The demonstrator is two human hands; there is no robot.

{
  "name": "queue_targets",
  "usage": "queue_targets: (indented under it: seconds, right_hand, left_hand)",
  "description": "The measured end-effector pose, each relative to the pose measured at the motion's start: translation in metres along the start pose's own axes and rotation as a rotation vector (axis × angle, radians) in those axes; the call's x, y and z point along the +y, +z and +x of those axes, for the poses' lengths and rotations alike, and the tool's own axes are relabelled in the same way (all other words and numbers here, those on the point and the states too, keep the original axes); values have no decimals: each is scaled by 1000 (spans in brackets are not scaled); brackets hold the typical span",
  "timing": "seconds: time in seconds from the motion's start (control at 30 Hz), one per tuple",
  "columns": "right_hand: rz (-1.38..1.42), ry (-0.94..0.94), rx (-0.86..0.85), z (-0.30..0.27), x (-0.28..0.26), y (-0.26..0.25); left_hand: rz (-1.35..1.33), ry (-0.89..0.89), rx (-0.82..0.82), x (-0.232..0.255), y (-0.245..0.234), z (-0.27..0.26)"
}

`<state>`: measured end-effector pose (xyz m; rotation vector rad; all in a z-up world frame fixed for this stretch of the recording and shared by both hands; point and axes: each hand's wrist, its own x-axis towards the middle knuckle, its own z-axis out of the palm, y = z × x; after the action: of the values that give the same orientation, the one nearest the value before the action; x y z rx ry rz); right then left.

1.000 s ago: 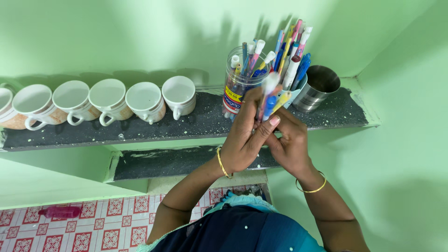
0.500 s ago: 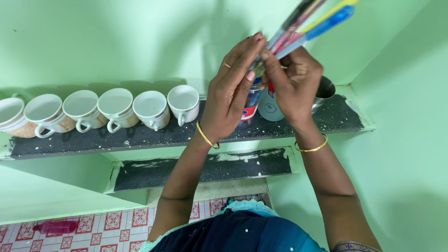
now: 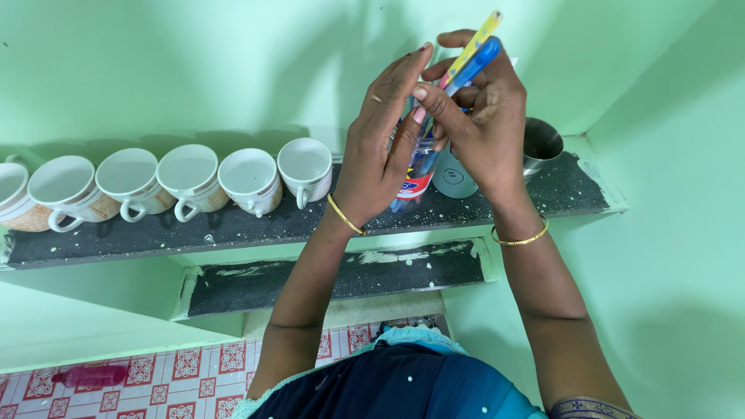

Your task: The person picks up two cushions from the floor and places them on a bed, puts pens into a container on a shelf, places a book on a shelf, and picks up three rods from the floor.

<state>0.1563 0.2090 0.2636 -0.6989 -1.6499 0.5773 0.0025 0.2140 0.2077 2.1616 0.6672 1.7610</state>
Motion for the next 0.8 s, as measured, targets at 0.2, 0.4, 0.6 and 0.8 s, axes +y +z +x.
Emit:
queue_targets:
  seconds: [0.2,0.4,0.6,0.8]
  right_hand:
    - [-34,-95,104,-4,11,1]
    - [-514,-315,49,-14,29,-1]
    - [-436,-296,94,-30,13,-4]
    - [-462,-465,41,-81,35,-14]
  left_hand:
    - [42,9,8,-4,1,-4]
    - [185,31,16,-6,7,-10]
    - [420,109,71,1,11,-14]
    - [531,290,16,0,16,-55]
